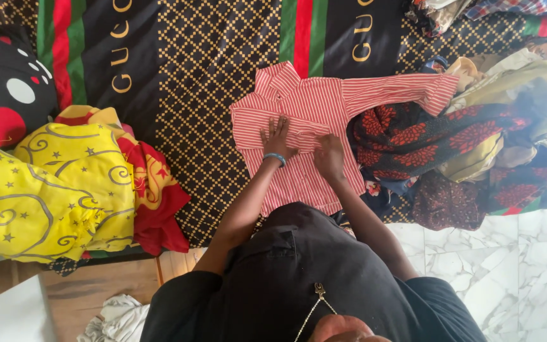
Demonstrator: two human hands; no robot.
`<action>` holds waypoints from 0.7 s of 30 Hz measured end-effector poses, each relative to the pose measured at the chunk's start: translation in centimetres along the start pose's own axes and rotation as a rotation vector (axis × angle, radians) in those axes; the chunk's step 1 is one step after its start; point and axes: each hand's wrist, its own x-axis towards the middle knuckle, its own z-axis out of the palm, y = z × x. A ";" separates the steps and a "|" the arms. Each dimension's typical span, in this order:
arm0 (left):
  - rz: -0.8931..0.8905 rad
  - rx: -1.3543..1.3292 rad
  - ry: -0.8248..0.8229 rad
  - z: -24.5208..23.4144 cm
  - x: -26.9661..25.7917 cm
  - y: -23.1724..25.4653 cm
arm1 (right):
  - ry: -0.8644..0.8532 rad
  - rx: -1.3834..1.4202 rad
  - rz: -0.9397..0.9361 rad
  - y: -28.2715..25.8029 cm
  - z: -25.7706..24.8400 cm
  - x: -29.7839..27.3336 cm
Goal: The person folds a striped shirt on a bed, carries it to a closet, and places it on a shelf before returning to pick up a patterned garment.
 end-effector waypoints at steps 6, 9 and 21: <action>0.011 0.042 -0.079 -1.2 -0.4 0.4 | -0.187 -0.039 -0.260 -3.2 -0.4 1.5; -0.001 0.117 -0.164 -2.5 -0.6 0.7 | -0.123 -0.172 -0.318 -0.9 1.9 1.0; -0.039 0.133 0.216 2.6 1.6 -5.0 | -0.108 -0.104 -0.284 -1.0 0.9 0.4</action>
